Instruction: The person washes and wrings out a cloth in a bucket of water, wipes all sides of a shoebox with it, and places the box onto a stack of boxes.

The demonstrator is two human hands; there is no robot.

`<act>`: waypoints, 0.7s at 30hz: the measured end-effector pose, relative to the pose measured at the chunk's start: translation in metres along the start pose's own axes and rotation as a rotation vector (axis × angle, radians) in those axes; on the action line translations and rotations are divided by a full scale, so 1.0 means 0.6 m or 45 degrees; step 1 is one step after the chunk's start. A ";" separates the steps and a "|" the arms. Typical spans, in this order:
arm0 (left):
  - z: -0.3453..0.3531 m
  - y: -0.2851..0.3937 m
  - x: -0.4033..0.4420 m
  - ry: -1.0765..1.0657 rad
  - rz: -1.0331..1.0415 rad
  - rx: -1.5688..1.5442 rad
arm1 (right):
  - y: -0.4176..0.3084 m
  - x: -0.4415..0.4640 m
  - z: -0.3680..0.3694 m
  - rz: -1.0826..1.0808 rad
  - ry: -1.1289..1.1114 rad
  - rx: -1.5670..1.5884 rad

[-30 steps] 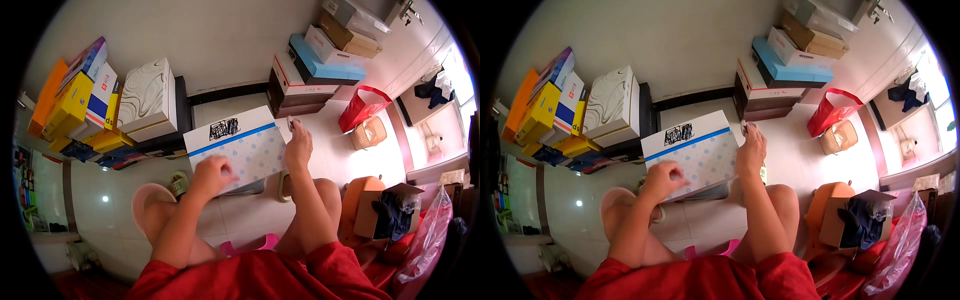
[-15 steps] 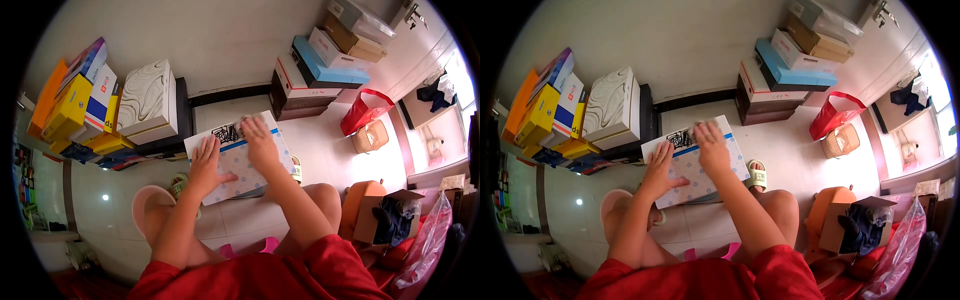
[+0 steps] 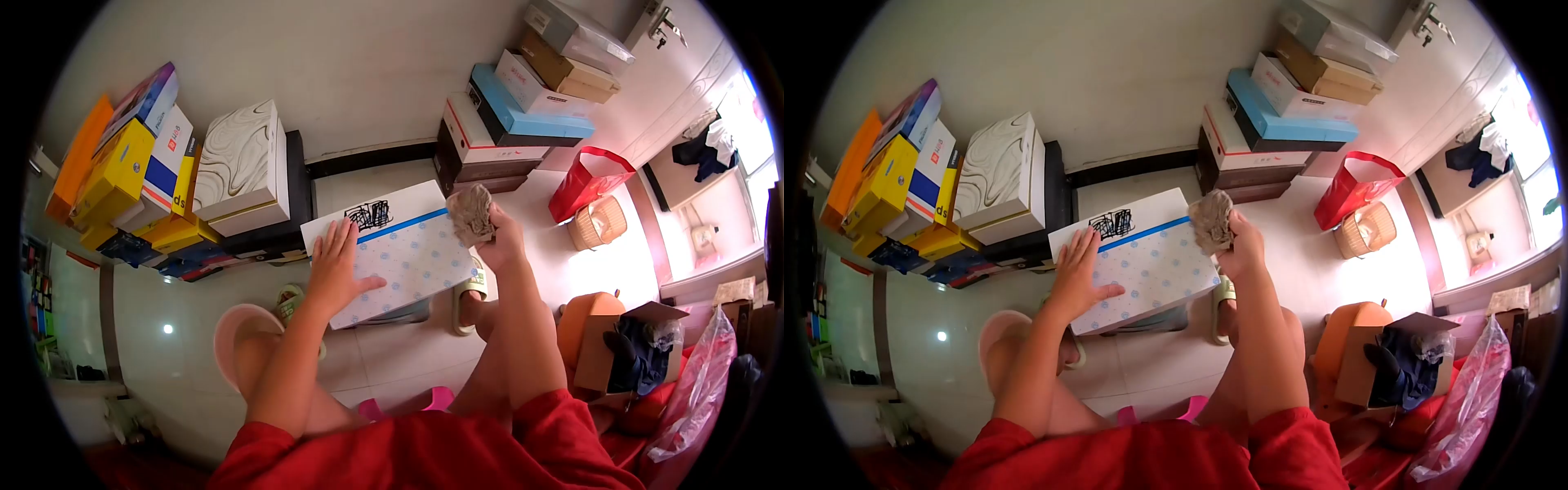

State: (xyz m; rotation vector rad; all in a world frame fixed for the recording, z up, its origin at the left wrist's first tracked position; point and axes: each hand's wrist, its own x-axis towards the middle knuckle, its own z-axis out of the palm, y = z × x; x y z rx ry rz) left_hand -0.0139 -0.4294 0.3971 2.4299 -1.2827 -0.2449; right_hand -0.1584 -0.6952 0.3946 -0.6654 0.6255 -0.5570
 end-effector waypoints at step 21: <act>-0.041 -0.031 -0.020 0.512 -0.068 -0.451 | 0.104 -0.129 0.054 -1.132 -0.401 -1.903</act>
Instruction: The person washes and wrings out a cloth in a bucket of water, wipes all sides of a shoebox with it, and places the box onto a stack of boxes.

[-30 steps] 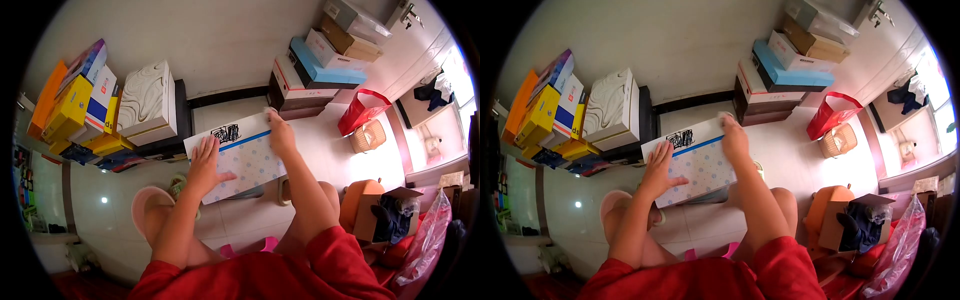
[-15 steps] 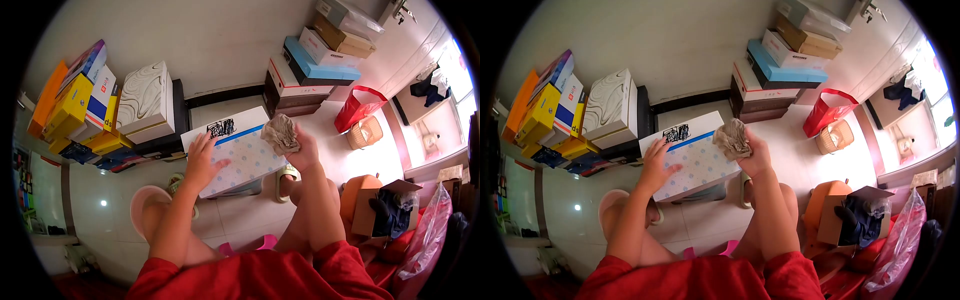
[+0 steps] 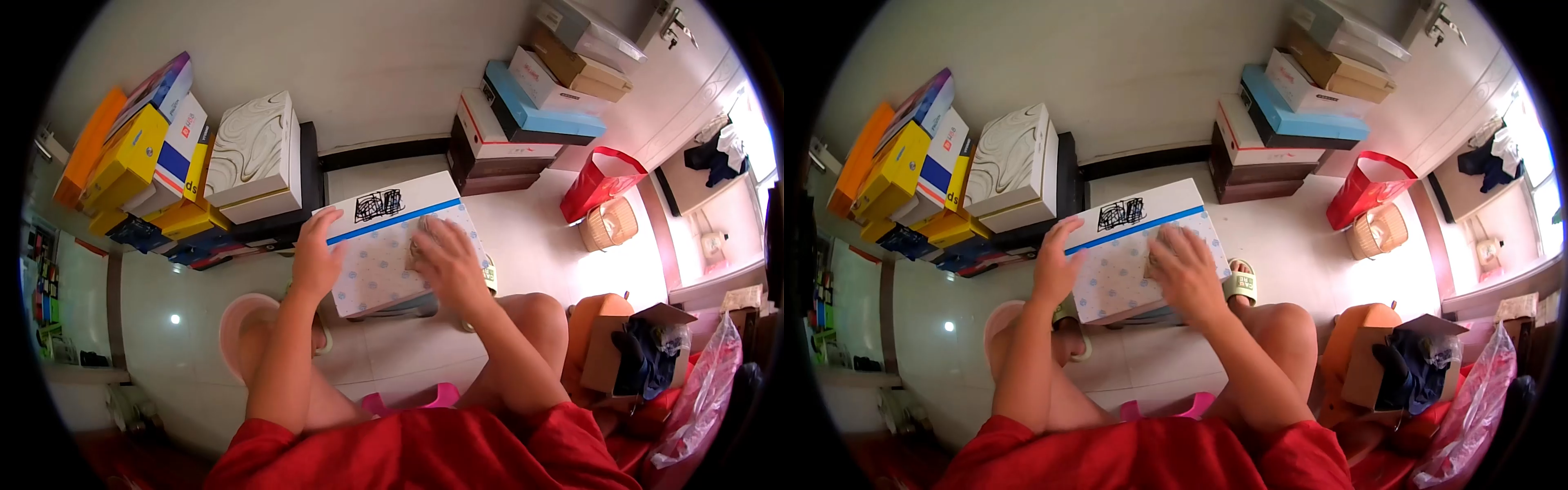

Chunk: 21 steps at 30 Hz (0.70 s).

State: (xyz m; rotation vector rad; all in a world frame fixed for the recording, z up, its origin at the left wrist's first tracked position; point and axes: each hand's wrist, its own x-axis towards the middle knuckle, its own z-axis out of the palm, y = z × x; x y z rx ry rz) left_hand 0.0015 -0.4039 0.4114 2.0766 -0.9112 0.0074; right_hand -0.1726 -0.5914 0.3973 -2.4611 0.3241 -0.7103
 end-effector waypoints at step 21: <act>-0.057 -0.035 -0.006 -0.637 -0.357 0.135 | 0.072 0.124 0.037 0.149 0.266 -0.291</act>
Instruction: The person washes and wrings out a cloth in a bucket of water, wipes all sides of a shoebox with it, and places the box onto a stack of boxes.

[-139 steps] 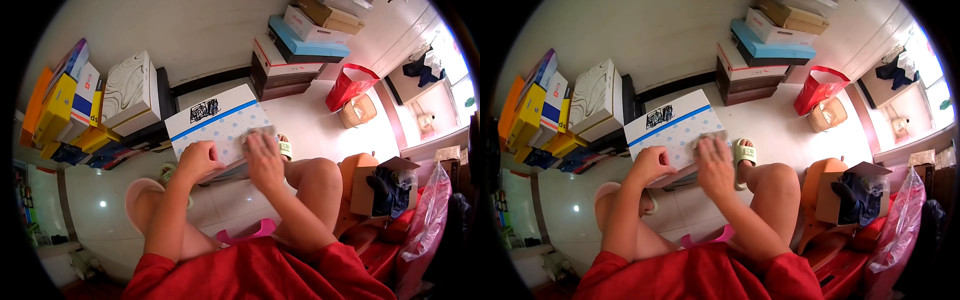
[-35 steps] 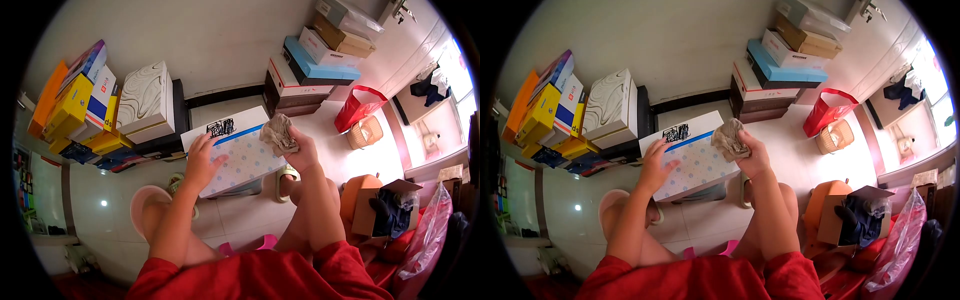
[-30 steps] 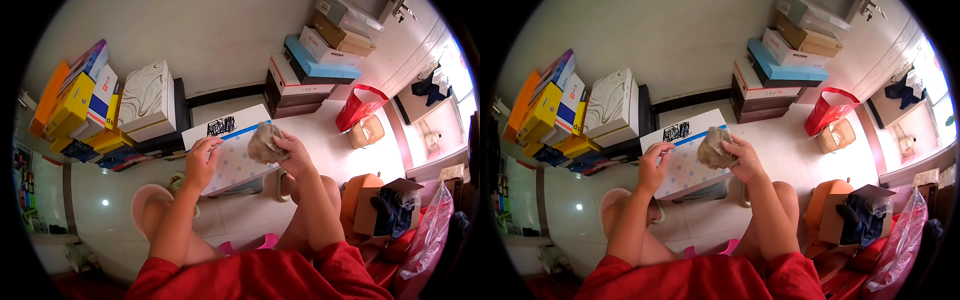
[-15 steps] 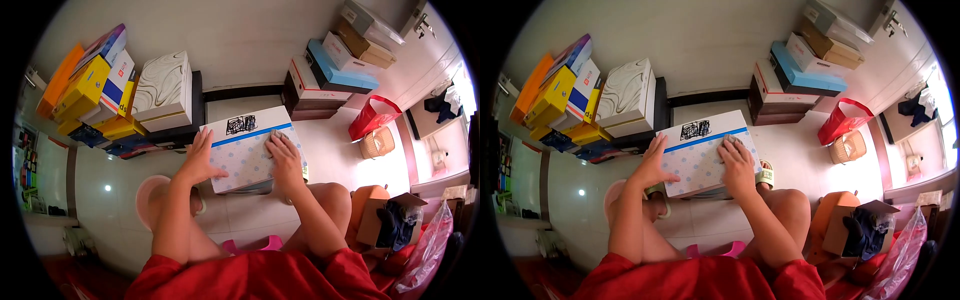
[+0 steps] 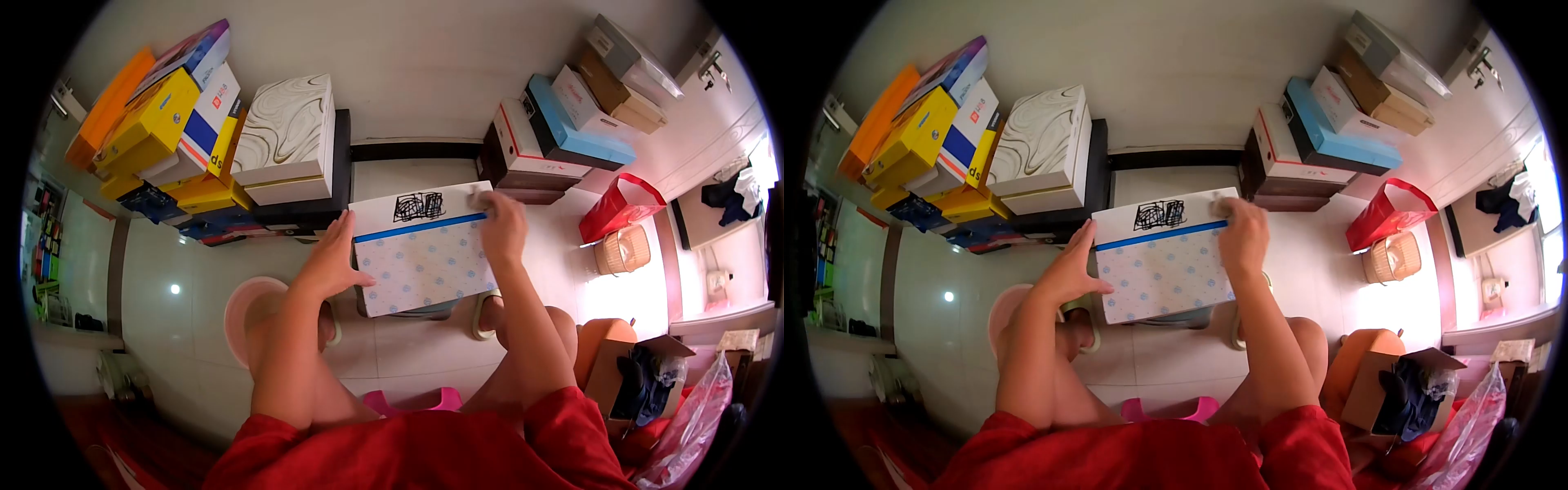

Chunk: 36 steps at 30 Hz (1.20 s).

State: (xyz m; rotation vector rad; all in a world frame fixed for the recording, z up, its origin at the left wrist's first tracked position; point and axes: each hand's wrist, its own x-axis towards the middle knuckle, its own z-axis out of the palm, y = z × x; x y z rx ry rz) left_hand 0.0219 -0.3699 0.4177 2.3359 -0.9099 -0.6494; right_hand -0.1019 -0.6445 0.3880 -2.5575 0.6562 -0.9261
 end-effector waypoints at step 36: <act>-0.008 -0.008 -0.012 -0.100 -0.083 -0.258 | 0.031 -0.043 -0.016 0.289 -0.054 0.087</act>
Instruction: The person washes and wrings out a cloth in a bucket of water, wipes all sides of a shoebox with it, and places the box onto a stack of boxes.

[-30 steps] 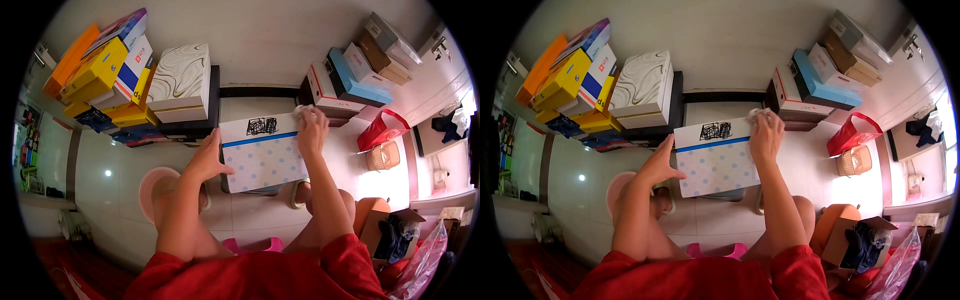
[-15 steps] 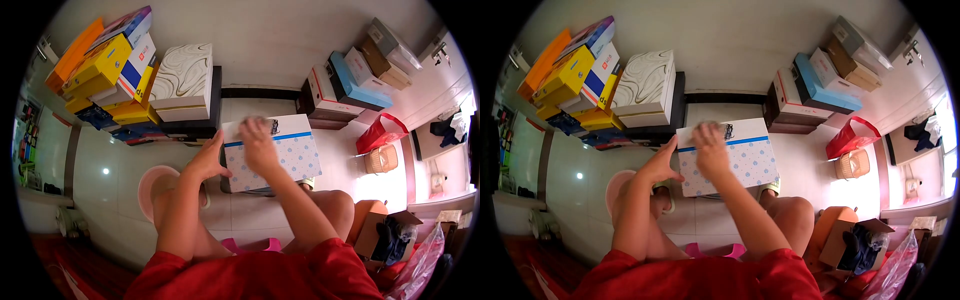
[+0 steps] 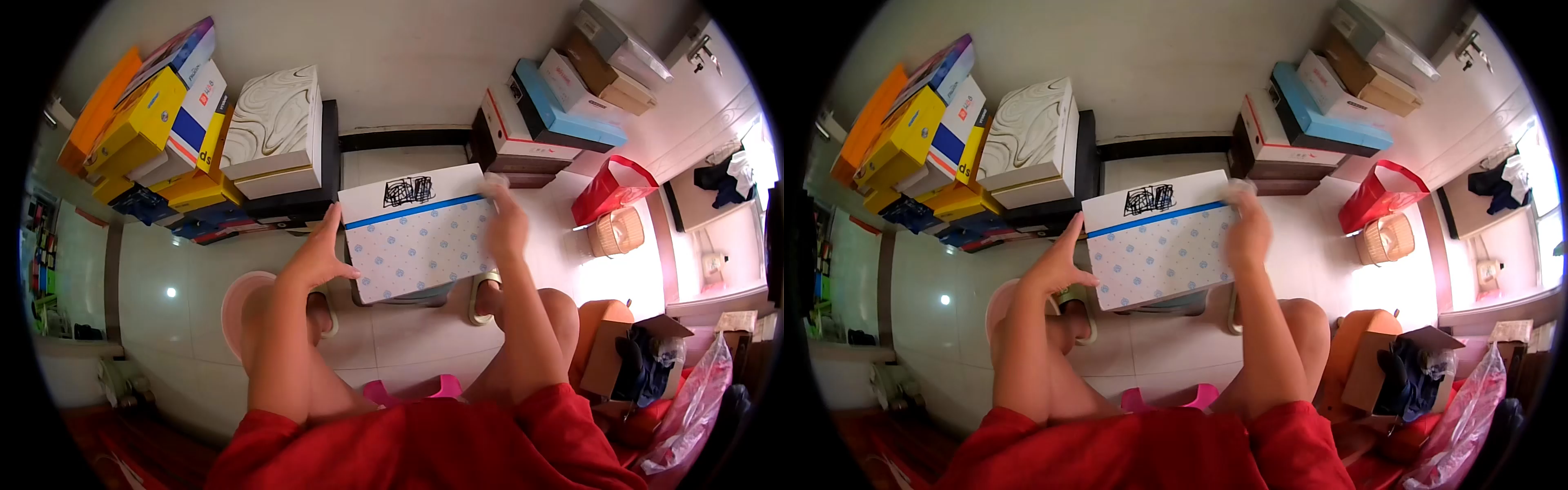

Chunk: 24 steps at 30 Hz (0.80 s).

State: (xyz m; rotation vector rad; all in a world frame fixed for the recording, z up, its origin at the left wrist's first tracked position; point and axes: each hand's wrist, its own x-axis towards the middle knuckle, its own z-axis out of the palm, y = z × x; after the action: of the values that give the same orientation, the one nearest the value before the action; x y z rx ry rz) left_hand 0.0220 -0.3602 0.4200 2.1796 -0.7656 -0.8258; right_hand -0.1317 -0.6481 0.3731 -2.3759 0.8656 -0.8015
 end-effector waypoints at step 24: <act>0.050 -0.081 0.086 0.095 -0.315 -0.880 | -0.073 -0.302 0.004 1.029 -0.205 1.424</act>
State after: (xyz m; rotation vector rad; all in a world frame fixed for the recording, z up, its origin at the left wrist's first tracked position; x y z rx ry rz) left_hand 0.0461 -0.3787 0.3495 1.6743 -0.1258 -0.9509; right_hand -0.2256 -0.4922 0.3333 -0.9704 0.8643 -0.5073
